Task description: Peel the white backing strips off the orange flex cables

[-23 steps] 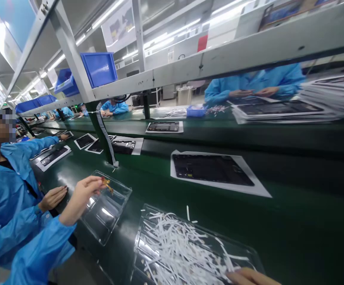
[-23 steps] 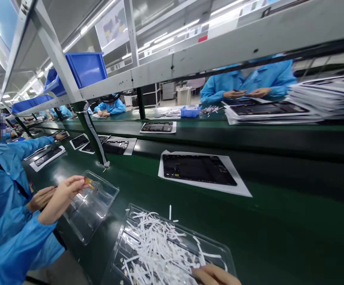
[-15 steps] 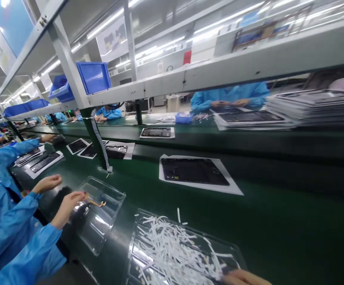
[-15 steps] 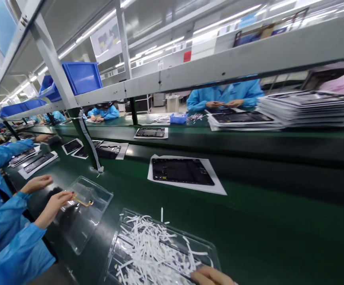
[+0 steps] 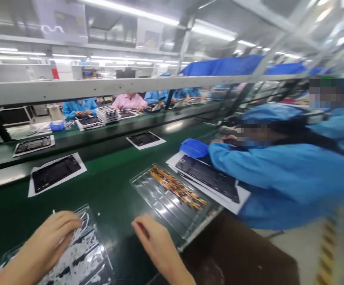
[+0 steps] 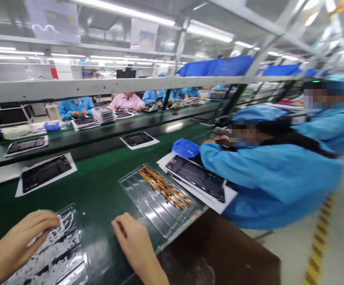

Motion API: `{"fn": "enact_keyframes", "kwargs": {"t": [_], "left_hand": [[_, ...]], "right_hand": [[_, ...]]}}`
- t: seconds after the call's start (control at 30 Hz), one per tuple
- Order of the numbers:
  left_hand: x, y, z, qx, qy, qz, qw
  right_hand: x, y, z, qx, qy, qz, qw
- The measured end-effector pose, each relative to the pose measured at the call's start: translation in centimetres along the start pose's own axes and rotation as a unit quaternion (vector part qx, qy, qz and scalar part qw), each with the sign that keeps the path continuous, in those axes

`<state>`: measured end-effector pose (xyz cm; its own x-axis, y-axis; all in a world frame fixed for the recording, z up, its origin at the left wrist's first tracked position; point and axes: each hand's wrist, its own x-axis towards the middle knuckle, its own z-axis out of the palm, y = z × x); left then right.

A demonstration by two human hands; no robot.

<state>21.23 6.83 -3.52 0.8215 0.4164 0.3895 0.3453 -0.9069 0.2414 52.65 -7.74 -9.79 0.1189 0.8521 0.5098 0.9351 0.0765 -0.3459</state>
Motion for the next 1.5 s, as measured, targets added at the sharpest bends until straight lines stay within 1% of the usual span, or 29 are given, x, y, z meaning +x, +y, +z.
{"fn": "enact_keyframes", "kwargs": {"t": [0.03, 0.07, 0.1, 0.13, 0.17, 0.2, 0.23, 0.3, 0.37, 0.43, 0.53, 0.7, 0.87, 1.03, 1.17, 1.27, 1.33, 1.43, 1.5], "left_hand": [[4.6, 1.4, 1.5, -0.008, -0.039, 0.062, 0.997], [9.1, 2.8, 3.2, -0.005, -0.066, 0.104, 0.992], [13.4, 4.0, 5.1, 0.006, -0.09, 0.163, 0.982], [17.3, 5.0, 7.2, 0.006, -0.101, 0.204, 0.974], [20.7, 5.8, 9.3, 0.006, -0.11, 0.232, 0.966], [23.7, 6.3, 11.5, 0.01, -0.117, 0.256, 0.96], [26.2, 6.7, 13.7, 0.015, -0.119, 0.272, 0.955], [29.7, 7.0, 17.6, 0.025, -0.123, 0.298, 0.946], [31.7, 6.7, 20.6, 0.034, -0.126, 0.317, 0.939], [32.8, 6.2, 22.6, 0.042, -0.13, 0.33, 0.934], [33.8, 5.5, 24.1, 0.044, -0.137, 0.347, 0.927], [34.4, 4.7, 24.8, 0.035, -0.143, 0.367, 0.918], [34.1, 4.3, 24.9, 0.002, -0.149, 0.373, 0.916], [34.3, 4.4, 24.3, -0.04, -0.17, 0.364, 0.915], [34.9, 4.8, 23.4, -0.075, -0.2, 0.338, 0.917], [35.4, 5.4, 22.3, -0.103, -0.22, 0.31, 0.919], [35.8, 5.6, 21.0, -0.123, -0.237, 0.293, 0.918], [36.1, 5.2, 17.8, -0.156, -0.284, 0.263, 0.909], [35.7, 4.0, 15.0, -0.175, -0.328, 0.229, 0.9]], "right_hand": [[-0.1, 2.3, -0.9, -0.028, 0.019, 0.026, 0.999], [-0.1, 4.7, -1.7, -0.06, 0.037, 0.052, 0.996], [0.0, 7.1, -2.4, -0.096, 0.052, 0.079, 0.991], [0.1, 9.3, -3.0, -0.134, 0.064, 0.104, 0.984], [0.4, 11.3, -3.4, -0.17, 0.07, 0.127, 0.975], [0.6, 12.9, -3.6, -0.202, 0.071, 0.146, 0.966], [0.8, 14.3, -3.6, -0.228, 0.066, 0.158, 0.958], [1.1, 16.0, -3.1, -0.268, 0.046, 0.166, 0.948], [1.1, 16.8, -2.2, -0.293, 0.025, 0.164, 0.942], [0.9, 17.1, -1.4, -0.31, 0.011, 0.166, 0.936], [0.5, 17.4, -0.8, -0.325, -0.002, 0.174, 0.929], [0.0, 17.6, -0.8, -0.324, -0.017, 0.173, 0.93], [-0.1, 17.8, -1.1, -0.289, -0.027, 0.156, 0.944], [0.3, 18.3, -1.8, -0.235, -0.045, 0.121, 0.964], [0.6, 18.7, -2.3, -0.193, -0.055, 0.103, 0.974], [1.0, 18.6, -3.3, -0.15, -0.054, 0.104, 0.982], [1.6, 18.3, -4.5, -0.113, -0.053, 0.11, 0.986], [3.3, 17.1, -6.7, -0.036, -0.069, 0.114, 0.99], [5.3, 15.9, -7.7, 0.03, -0.101, 0.112, 0.988]]}}
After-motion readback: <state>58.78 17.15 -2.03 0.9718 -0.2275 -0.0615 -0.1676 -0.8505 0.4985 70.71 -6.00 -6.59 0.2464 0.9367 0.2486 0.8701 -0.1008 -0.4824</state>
